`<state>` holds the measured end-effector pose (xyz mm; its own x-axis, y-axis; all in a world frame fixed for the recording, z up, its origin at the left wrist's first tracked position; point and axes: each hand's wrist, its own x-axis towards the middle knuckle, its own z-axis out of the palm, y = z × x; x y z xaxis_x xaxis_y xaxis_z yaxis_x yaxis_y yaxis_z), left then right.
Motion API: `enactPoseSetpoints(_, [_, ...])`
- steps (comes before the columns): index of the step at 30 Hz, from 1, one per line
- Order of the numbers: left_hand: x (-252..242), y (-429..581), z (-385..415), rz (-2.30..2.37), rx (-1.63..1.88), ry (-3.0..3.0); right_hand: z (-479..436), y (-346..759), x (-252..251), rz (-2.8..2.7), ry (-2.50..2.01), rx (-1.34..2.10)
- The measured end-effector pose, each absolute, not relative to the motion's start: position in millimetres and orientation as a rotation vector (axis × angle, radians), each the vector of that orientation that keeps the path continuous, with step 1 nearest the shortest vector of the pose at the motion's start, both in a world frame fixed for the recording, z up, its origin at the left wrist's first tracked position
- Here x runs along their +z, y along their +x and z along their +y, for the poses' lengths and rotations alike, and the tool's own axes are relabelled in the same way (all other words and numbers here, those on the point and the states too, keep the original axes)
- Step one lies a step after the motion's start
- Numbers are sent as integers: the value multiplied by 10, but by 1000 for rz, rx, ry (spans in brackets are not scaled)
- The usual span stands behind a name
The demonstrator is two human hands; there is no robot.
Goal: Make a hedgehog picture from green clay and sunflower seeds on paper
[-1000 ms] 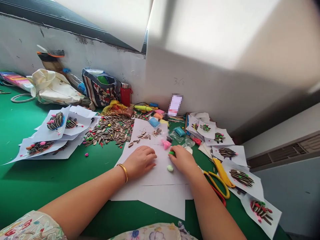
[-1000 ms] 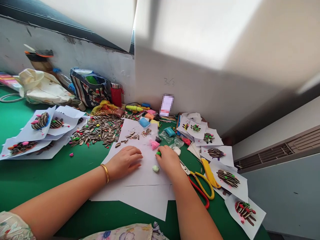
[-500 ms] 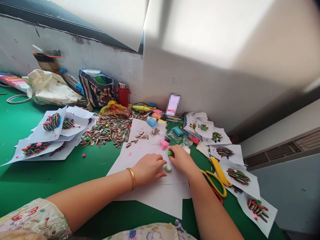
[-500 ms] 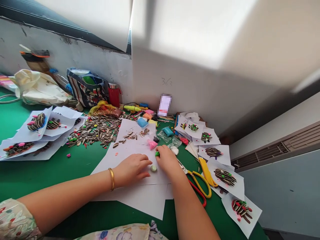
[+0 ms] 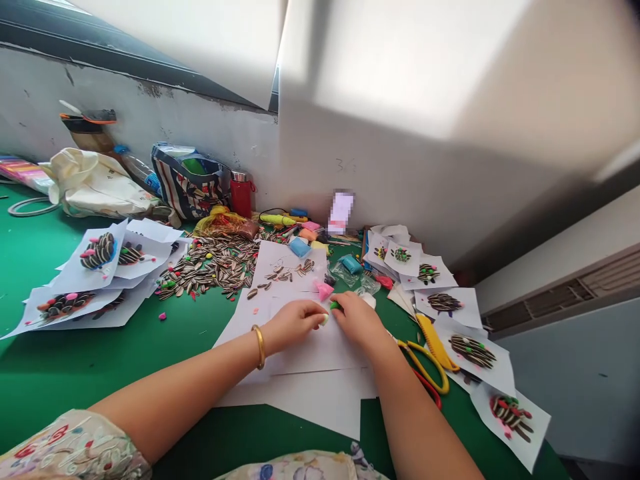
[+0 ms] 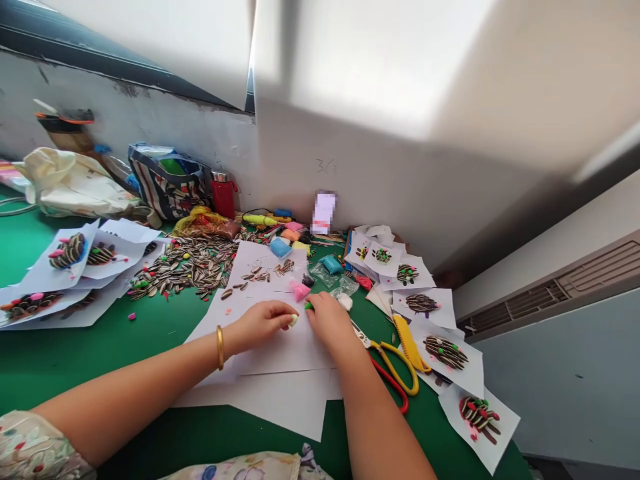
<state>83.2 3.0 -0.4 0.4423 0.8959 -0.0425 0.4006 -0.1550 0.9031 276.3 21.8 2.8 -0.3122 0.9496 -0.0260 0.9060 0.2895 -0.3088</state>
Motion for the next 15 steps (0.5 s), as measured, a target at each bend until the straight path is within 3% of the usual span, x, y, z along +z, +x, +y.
enactPoseSetpoints(7, [11, 583, -48, 951, 822, 952, 194, 2788, 43, -2389, -1743, 348])
enactPoseSetpoints(11, [-22, 535, -42, 923, 888, 939, 105, 2712, 134, -2269, -1512, 343])
enactPoseSetpoints(15, [-84, 503, -48, 953, 906, 1017, -32, 2520, 194, -2293, -1120, 574])
